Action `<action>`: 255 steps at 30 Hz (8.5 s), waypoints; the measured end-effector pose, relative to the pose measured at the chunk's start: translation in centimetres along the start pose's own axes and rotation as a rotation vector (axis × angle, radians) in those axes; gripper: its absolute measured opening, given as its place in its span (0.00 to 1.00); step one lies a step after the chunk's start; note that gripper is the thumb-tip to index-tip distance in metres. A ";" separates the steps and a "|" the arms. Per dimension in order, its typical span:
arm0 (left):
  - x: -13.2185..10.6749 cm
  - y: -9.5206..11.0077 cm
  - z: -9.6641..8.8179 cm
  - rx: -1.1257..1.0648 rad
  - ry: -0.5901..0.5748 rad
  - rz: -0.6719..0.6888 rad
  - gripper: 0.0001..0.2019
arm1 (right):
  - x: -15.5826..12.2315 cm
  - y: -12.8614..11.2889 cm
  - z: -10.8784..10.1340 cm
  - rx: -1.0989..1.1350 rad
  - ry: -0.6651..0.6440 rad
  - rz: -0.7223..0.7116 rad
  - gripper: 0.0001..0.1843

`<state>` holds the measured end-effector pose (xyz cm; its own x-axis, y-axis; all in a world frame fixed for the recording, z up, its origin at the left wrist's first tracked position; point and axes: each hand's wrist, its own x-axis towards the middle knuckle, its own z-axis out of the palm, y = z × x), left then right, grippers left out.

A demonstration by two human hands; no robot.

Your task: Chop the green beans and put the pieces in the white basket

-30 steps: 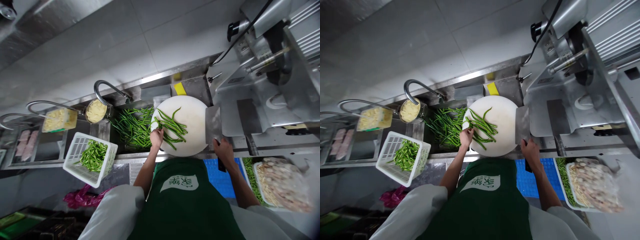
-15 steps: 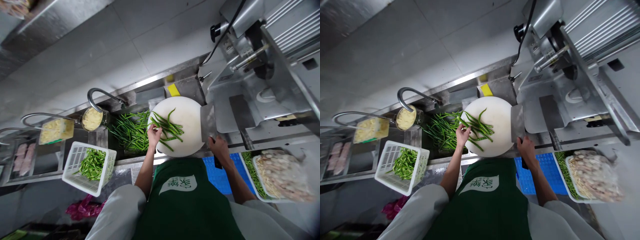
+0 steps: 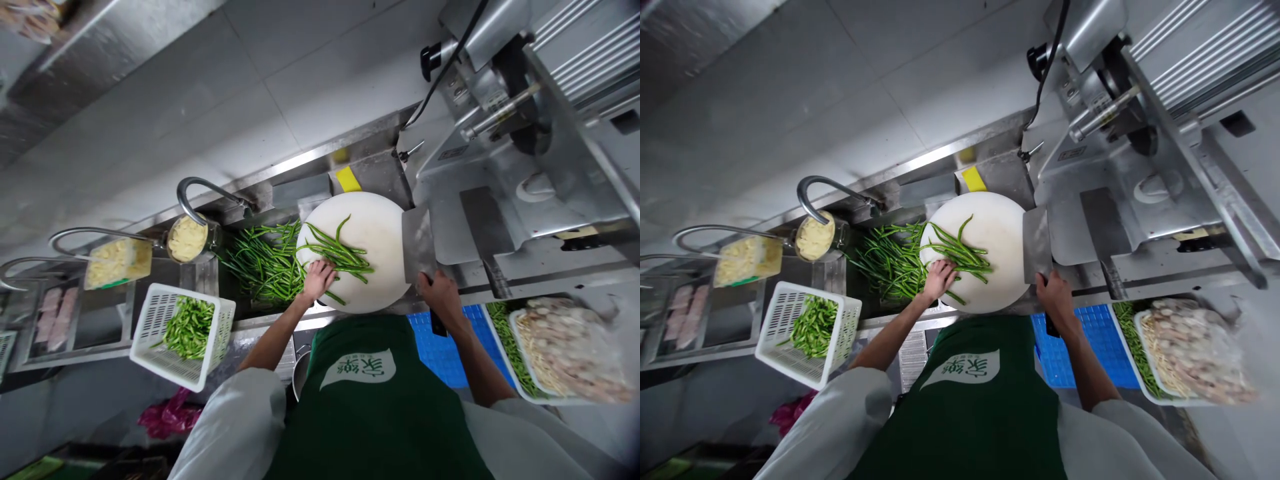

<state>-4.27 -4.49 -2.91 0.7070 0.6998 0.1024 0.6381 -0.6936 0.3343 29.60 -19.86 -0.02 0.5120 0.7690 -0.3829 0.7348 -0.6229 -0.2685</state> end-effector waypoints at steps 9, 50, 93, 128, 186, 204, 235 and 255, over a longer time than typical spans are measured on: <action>-0.2 0.4 1.9 -0.030 0.056 0.103 0.15 | -0.2 -0.1 0.0 0.009 0.013 -0.004 0.23; 1.4 2.9 0.5 0.255 -0.374 0.118 0.60 | -0.6 -1.4 -0.6 0.036 -0.086 0.087 0.21; 3.6 1.0 -2.7 -0.157 -0.157 0.027 0.37 | -2.4 -3.2 -1.8 -0.189 -0.156 -0.127 0.18; 6.1 4.3 1.0 -0.035 0.049 -0.416 0.18 | -1.3 -2.4 -1.6 -0.163 -0.078 -0.086 0.18; -0.2 9.0 4.7 -0.094 0.048 -0.506 0.43 | 1.0 1.6 -0.7 -0.021 0.019 -0.144 0.19; 0.0 3.7 1.9 -0.232 0.546 -0.847 0.35 | 1.6 -5.4 0.7 0.308 -0.105 -0.184 0.24; 3.5 2.2 4.8 0.044 0.098 -0.530 0.43 | 3.1 -14.6 4.3 -0.124 -0.320 -0.320 0.25; 1.6 3.2 3.3 0.016 0.093 -0.538 0.37 | 4.2 -12.9 4.3 0.109 -0.103 -0.284 0.25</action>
<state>-0.08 -6.14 -4.72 0.2498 0.9683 0.0034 0.9074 -0.2353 0.3483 20.39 -9.18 -1.94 0.2408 0.8992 -0.3652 0.7873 -0.4010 -0.4683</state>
